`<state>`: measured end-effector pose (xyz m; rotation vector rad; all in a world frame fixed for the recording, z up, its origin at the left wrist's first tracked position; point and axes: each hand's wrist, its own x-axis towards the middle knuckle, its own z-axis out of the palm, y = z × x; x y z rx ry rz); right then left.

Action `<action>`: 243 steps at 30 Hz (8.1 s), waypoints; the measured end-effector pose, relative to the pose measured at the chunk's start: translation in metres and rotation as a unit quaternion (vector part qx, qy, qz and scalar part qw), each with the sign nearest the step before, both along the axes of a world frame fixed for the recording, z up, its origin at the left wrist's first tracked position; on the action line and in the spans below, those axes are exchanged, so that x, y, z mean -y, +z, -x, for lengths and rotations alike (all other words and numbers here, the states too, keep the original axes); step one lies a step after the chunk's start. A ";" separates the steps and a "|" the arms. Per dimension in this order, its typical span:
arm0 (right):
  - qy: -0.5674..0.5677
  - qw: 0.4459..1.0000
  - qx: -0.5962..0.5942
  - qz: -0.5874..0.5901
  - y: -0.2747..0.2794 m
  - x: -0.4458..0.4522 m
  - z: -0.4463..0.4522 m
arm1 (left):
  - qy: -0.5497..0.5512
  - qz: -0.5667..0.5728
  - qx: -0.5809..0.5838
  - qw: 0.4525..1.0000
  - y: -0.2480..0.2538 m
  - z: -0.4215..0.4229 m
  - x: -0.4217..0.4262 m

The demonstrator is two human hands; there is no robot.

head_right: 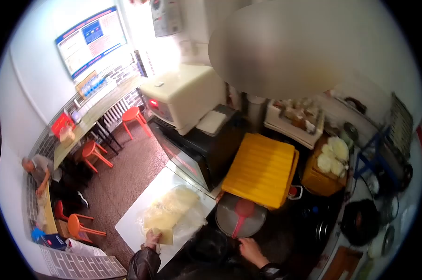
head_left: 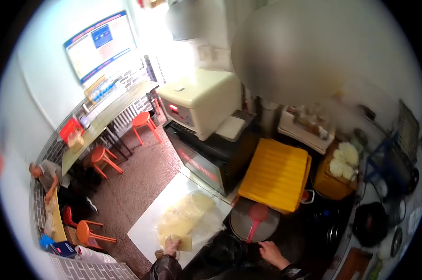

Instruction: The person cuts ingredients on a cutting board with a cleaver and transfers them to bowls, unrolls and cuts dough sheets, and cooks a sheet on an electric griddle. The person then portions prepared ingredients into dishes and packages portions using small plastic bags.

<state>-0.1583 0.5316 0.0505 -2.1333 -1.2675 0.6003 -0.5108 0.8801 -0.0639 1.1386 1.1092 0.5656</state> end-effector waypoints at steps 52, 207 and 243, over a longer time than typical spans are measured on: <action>-0.898 0.417 0.026 0.138 0.029 0.552 0.068 | -0.871 -0.443 0.207 -0.051 0.145 -0.513 0.874; -0.923 0.345 0.089 0.143 0.015 0.392 -0.090 | -0.590 -0.777 0.043 0.217 0.027 -1.212 0.706; -0.818 -0.298 0.008 -0.492 -0.063 0.458 0.345 | -0.915 -0.385 0.039 -0.112 0.138 -0.281 0.967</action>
